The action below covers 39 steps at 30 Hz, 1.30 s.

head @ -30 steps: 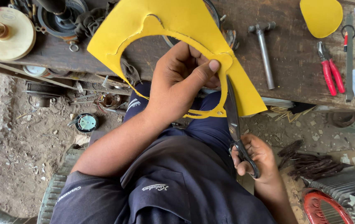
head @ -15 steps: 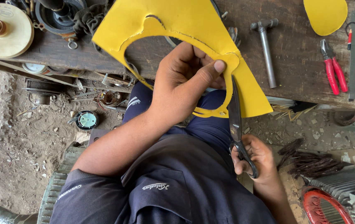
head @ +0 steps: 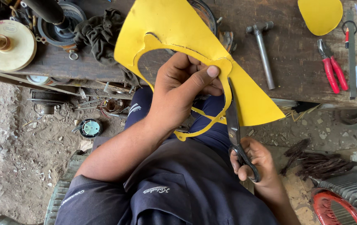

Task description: The person cuts a yellow gasket sheet with scissors, trimming it around the outline of a circular engine cover, then punches small holes in the gasket and fits it onto the rusty metal cover on the workbench.

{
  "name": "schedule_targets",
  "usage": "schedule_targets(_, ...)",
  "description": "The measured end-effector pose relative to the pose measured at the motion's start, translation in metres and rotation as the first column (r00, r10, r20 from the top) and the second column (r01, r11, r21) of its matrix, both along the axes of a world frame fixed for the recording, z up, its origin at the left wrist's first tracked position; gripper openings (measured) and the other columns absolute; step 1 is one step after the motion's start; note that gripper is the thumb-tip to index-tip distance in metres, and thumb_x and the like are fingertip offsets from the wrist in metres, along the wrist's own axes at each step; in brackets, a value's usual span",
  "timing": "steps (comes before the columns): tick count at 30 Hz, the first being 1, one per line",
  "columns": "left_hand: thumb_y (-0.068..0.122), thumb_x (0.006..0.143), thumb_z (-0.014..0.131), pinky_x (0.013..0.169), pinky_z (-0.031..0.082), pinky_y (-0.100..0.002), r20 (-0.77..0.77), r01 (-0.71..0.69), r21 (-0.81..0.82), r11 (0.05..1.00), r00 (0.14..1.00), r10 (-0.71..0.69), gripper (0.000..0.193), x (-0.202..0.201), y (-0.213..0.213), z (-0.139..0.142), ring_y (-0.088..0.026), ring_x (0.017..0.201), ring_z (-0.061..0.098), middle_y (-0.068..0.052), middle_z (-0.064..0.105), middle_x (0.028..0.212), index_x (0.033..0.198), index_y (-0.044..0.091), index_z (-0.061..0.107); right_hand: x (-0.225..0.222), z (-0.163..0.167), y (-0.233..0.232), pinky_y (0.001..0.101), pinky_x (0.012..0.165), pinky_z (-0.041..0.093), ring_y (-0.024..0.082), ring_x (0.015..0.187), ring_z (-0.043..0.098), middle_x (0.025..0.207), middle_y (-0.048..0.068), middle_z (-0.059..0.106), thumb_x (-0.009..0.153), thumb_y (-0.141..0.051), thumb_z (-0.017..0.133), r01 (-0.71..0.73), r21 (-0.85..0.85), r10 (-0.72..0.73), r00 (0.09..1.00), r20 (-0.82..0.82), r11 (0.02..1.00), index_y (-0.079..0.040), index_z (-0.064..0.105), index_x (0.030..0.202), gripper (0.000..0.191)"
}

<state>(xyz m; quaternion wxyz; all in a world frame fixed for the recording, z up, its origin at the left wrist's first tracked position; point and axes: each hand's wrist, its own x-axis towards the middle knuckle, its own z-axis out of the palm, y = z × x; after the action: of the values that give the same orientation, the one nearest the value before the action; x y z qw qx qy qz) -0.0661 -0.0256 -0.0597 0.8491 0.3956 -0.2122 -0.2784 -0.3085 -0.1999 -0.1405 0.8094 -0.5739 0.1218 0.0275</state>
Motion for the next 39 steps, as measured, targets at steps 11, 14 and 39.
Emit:
schedule_targets(11,0.008,0.106,0.066,0.084,0.062,-0.03,0.005,-0.015,0.021,1.0,1.0,0.014,0.011,-0.004,0.0,0.002,-0.016,0.093,0.073,-0.009,0.072,0.1,0.113,-0.001,0.063,-0.001,0.002,0.005,0.0245,0.058,0.048,0.012,0.066,0.062,0.079,0.006,0.064,0.066,-0.041,0.097,0.026,-0.02,-0.026,1.0,-0.011,0.999,-0.001,0.058,0.107,0.069)
schedule_targets(14,0.008,0.106,0.066,0.084,0.062,-0.03,0.004,-0.013,0.027,1.0,1.0,0.013,0.012,-0.005,0.0,0.002,-0.016,0.094,0.074,-0.009,0.073,0.1,0.113,-0.001,0.063,-0.003,-0.005,0.004,0.0241,0.057,0.048,0.012,0.066,0.062,0.079,0.006,0.064,0.067,-0.037,0.097,0.034,-0.017,-0.034,0.999,0.001,0.999,-0.001,0.059,0.108,0.067)
schedule_targets(39,0.002,0.106,0.062,0.089,0.062,-0.039,-0.221,0.034,-0.208,0.978,0.972,-0.081,0.01,-0.012,-0.014,-0.012,-0.025,0.097,0.074,-0.017,0.073,0.107,0.114,-0.003,0.063,0.017,-0.032,0.023,0.0263,0.055,0.048,0.014,0.063,0.06,0.073,0.008,0.062,0.064,-0.047,0.096,-0.02,0.167,-0.009,0.985,0.173,0.986,-0.006,0.052,0.107,0.074)
